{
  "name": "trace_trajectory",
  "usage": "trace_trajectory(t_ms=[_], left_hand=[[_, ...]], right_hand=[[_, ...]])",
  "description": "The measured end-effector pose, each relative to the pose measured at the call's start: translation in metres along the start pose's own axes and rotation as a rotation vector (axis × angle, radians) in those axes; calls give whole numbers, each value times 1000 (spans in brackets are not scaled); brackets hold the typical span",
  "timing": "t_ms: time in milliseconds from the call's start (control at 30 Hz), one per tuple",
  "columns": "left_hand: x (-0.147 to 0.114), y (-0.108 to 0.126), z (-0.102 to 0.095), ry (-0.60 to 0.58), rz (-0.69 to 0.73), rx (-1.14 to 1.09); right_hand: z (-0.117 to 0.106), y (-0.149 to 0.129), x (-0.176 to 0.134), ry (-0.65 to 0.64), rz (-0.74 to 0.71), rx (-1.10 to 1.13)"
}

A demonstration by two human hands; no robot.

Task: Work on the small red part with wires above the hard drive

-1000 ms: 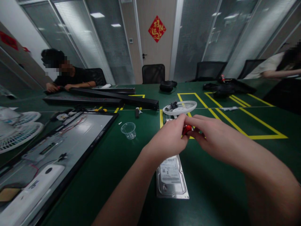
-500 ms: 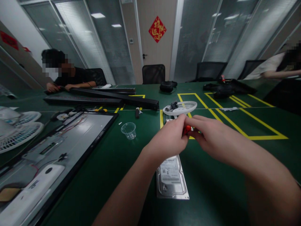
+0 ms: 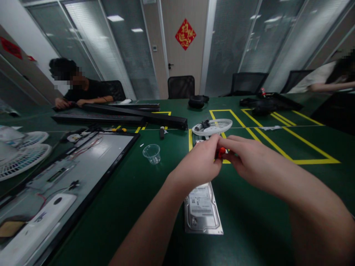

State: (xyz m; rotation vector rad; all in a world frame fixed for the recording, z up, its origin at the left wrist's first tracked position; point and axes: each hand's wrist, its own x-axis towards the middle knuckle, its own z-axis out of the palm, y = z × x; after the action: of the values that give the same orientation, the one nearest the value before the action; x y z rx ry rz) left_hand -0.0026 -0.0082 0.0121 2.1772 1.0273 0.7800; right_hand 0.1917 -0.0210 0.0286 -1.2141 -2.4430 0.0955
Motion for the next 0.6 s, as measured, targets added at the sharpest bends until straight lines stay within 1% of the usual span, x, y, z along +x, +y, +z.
trace_trajectory(t_ms=[67,200,267,300,467,533,600], left_hand=[[0,-1,1,0,12,2],[2,-2,3,16,28,30],[2,-1,3,8,14,38],[1,-1,2,3,6,38],[0,0,0,2,14,-1],[1,0,1,5,18,-6],[1,-1,2,11,18,1]], right_hand=[[0,1,1,-15,39,-16],[2,0,3,-61,167,-74],[2,-1,2,-65,192,-79],[2,-1,2,-60,178,-68],[-1,1,-1,-30,17,19],[0,2,0,-29,27,5],[1,3,1,-43,84,-25]])
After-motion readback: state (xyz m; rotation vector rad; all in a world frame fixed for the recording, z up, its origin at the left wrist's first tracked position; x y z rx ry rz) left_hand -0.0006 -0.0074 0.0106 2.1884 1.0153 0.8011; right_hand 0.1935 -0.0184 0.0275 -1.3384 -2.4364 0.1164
